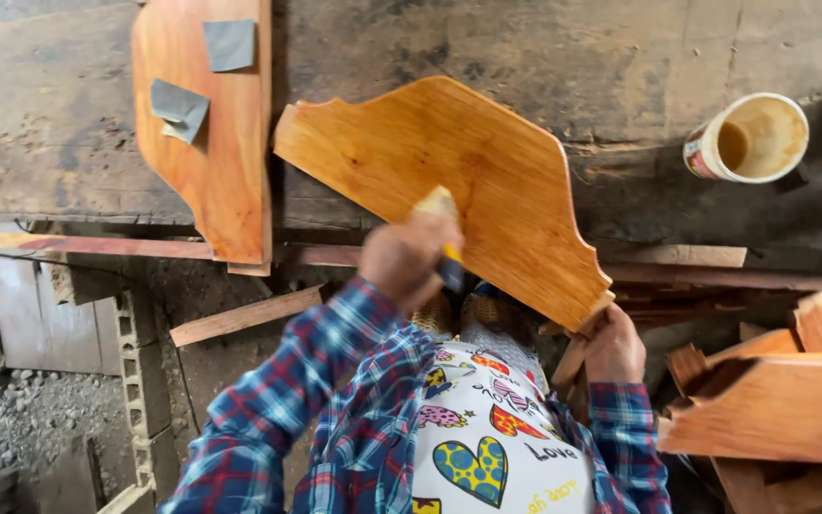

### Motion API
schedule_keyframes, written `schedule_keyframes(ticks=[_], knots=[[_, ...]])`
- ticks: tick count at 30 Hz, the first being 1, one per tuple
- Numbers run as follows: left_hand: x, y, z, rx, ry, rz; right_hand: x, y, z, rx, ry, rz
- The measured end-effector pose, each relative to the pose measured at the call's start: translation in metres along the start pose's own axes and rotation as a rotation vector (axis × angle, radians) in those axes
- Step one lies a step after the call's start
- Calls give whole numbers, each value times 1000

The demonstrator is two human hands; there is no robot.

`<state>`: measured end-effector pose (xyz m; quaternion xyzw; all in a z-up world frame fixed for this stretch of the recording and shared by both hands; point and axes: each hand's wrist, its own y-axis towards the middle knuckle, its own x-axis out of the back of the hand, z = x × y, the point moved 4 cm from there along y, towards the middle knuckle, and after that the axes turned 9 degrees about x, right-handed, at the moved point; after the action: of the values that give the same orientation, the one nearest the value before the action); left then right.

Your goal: The person applies a liquid finish to a curved wooden board using a brush, dipping it into a container to reload the bristles. They coat the main surface and edges of the board, then flip it over to apply the finish to the reverse side.

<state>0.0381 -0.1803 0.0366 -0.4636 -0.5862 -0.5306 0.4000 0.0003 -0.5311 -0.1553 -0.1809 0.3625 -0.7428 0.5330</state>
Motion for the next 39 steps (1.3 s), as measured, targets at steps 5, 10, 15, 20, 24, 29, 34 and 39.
schedule_keyframes(ticks=[5, 10, 15, 20, 24, 29, 34, 39], knots=[[-9, 2, -120, -142, -587, 259, 26, 36, -35, 5, -31, 83], [-36, 10, -153, -55, -852, 348, -6, -9, 8, 39, 124, 106], [-32, 54, -87, 88, -952, 204, 18, 15, -17, 52, 63, 201], [-1, 95, 11, 129, -418, -174, 41, 40, -45, 48, 89, 240], [3, 76, -29, 170, -696, 30, 29, 32, -32, 21, 85, 252], [-35, 26, -127, 221, -1135, 393, 27, 31, -35, -4, 160, 245], [-33, 34, -116, 202, -1043, 509, 20, 17, -19, -2, 152, 271], [-74, 70, 27, 216, -829, 98, 6, 0, -1, 29, 135, 266]])
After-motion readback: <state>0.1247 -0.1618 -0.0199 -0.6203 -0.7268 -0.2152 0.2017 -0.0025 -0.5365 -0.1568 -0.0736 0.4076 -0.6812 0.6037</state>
